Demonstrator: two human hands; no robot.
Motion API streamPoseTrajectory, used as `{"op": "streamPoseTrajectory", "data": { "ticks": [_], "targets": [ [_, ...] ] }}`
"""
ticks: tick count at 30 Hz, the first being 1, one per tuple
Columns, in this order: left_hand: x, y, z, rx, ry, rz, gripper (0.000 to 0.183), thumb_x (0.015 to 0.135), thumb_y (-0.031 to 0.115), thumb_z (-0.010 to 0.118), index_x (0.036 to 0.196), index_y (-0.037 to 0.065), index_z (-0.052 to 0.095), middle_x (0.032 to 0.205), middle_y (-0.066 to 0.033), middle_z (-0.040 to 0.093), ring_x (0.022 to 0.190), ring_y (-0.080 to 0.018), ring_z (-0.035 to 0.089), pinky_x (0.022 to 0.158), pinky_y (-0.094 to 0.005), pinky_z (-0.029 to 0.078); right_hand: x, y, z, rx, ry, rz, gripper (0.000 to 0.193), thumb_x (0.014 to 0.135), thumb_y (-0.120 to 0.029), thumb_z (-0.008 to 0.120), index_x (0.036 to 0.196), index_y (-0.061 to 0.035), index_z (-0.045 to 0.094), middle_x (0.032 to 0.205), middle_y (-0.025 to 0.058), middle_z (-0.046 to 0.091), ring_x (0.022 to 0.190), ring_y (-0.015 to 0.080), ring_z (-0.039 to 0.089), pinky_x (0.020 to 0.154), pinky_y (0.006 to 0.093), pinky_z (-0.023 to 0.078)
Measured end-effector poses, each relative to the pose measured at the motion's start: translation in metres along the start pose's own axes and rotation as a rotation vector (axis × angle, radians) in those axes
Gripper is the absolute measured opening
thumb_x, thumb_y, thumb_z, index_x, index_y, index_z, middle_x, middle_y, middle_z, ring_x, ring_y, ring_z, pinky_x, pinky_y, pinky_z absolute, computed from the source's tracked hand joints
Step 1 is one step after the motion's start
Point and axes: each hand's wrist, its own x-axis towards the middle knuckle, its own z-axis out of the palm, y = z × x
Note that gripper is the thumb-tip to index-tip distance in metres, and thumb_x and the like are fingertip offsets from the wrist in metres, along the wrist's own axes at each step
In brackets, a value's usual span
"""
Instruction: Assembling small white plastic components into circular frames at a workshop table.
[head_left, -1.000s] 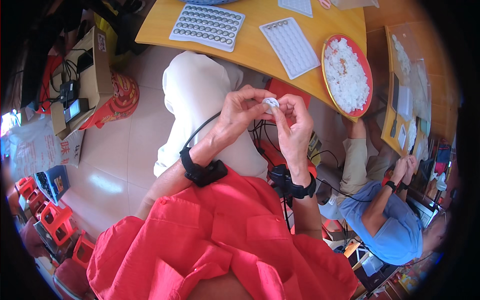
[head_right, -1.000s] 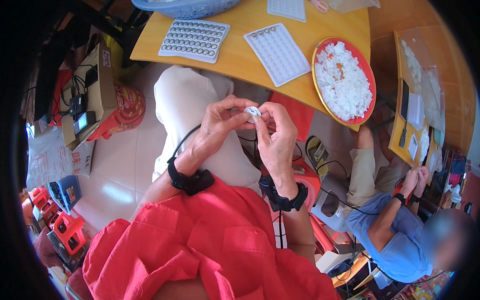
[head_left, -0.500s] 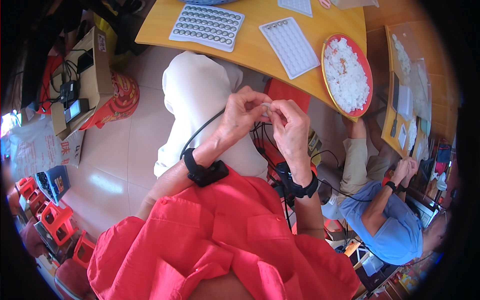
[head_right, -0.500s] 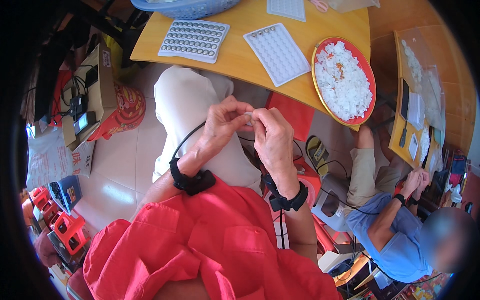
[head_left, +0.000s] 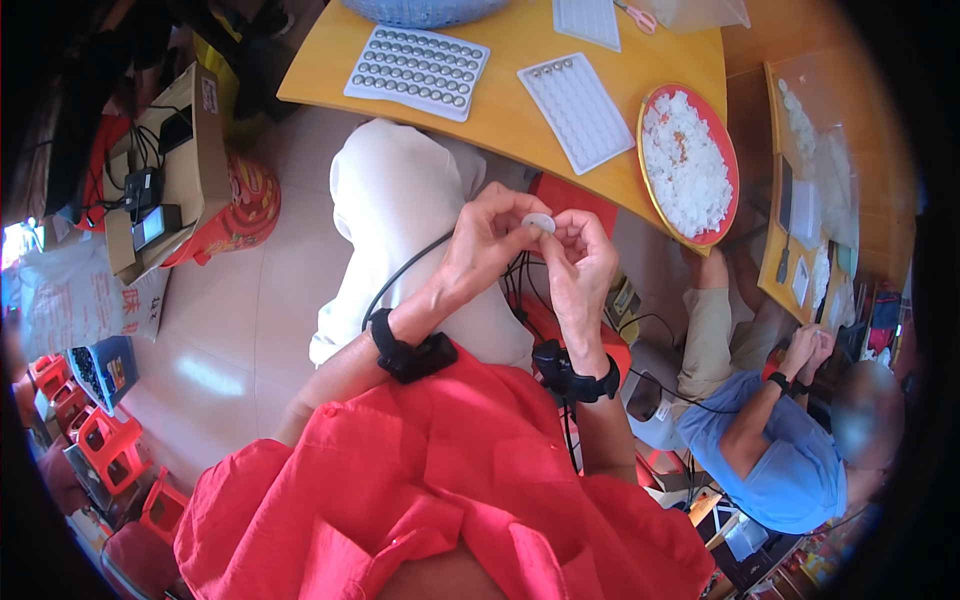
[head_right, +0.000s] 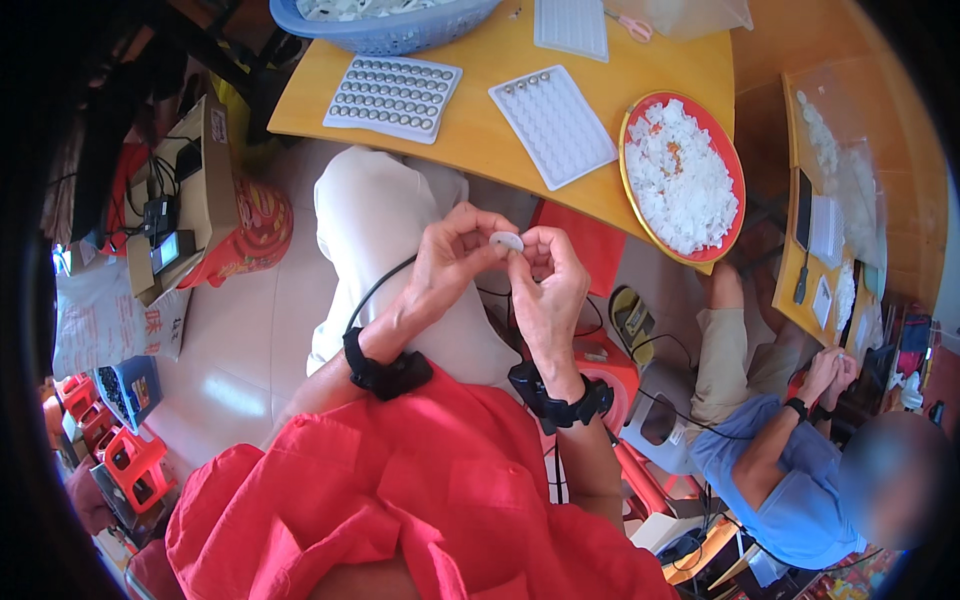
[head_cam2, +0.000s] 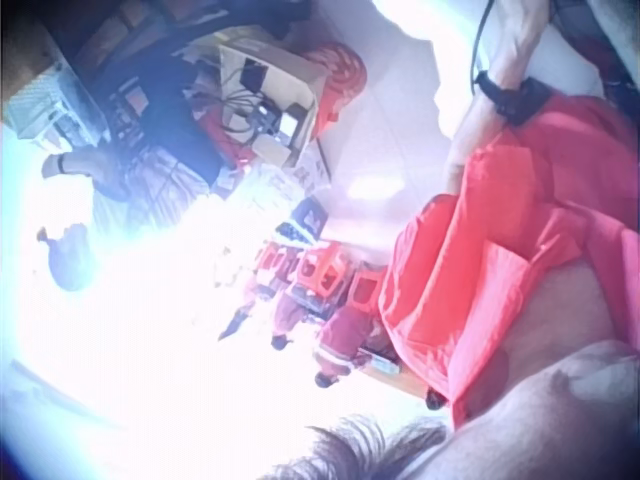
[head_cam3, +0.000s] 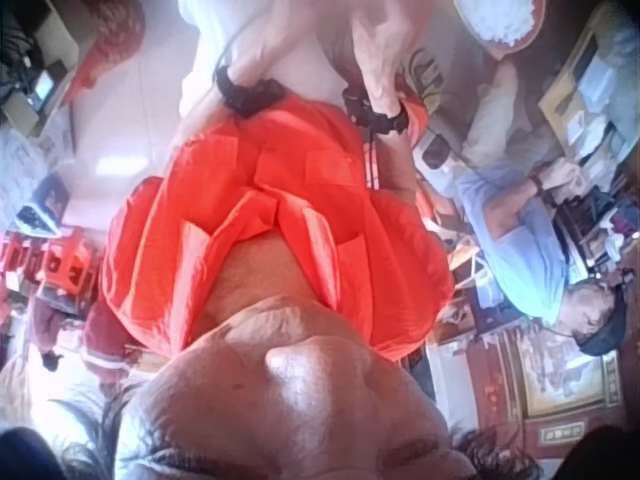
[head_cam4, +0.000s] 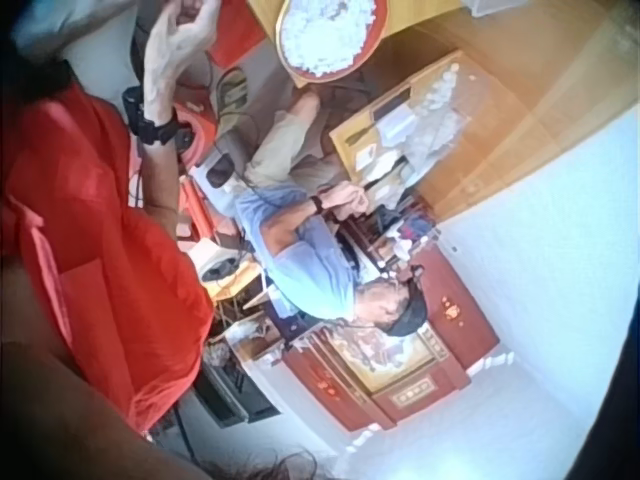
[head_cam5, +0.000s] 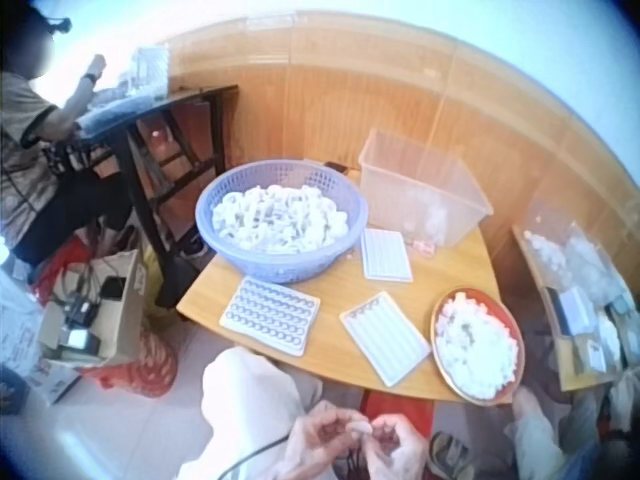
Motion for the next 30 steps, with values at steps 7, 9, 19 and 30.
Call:
{"op": "streamPoseTrajectory", "data": {
  "ticks": [7,9,19,30],
  "targets": [
    [0.005,-0.005,0.005,-0.046,0.069,0.078,0.019,0.077,-0.011,0.053,0.094,-0.004,0.057,0.097,-0.0077,0.045,0.080,-0.0163,0.059,0.070,-0.0242,0.052,0.007,-0.007,0.003,-0.016,-0.008,-0.012,0.009,0.076,0.003,0.058,0.084,-0.0017,0.055,0.069,0.0011,0.058,0.060,0.0058,0.053,0.054,0.0195,0.043],
    [0.005,-0.001,0.009,0.044,0.070,0.114,0.020,0.077,-0.011,0.053,0.095,-0.003,0.056,0.097,-0.0072,0.046,0.084,-0.0148,0.057,0.072,-0.0237,0.049,0.009,-0.005,0.000,-0.082,0.013,-0.055,0.010,0.076,0.003,0.059,0.084,-0.0017,0.055,0.068,0.0020,0.057,0.059,0.0067,0.053,0.053,0.0208,0.043],
    [0.012,-0.027,0.000,0.157,0.155,0.196,0.024,0.076,-0.015,0.050,0.095,0.000,0.056,0.092,-0.0067,0.043,0.080,-0.0145,0.056,0.069,-0.0237,0.048,0.015,-0.007,0.012,-0.433,0.031,-0.220,0.012,0.071,-0.001,0.061,0.079,-0.0028,0.052,0.062,0.0135,0.056,0.056,0.0289,0.058,0.052,0.0372,0.045],
    [0.006,-0.005,-0.006,-0.163,-0.001,0.018,0.031,0.085,0.003,0.056,0.114,0.001,0.047,0.100,-0.0071,0.048,0.090,-0.0167,0.059,0.078,-0.0264,0.047,0.201,-0.151,-0.069,-0.104,0.025,-0.350,0.008,0.079,-0.003,0.055,0.083,0.0014,0.060,0.067,0.0047,0.058,0.057,0.0107,0.055,0.051,0.0233,0.045]
  ]
}}
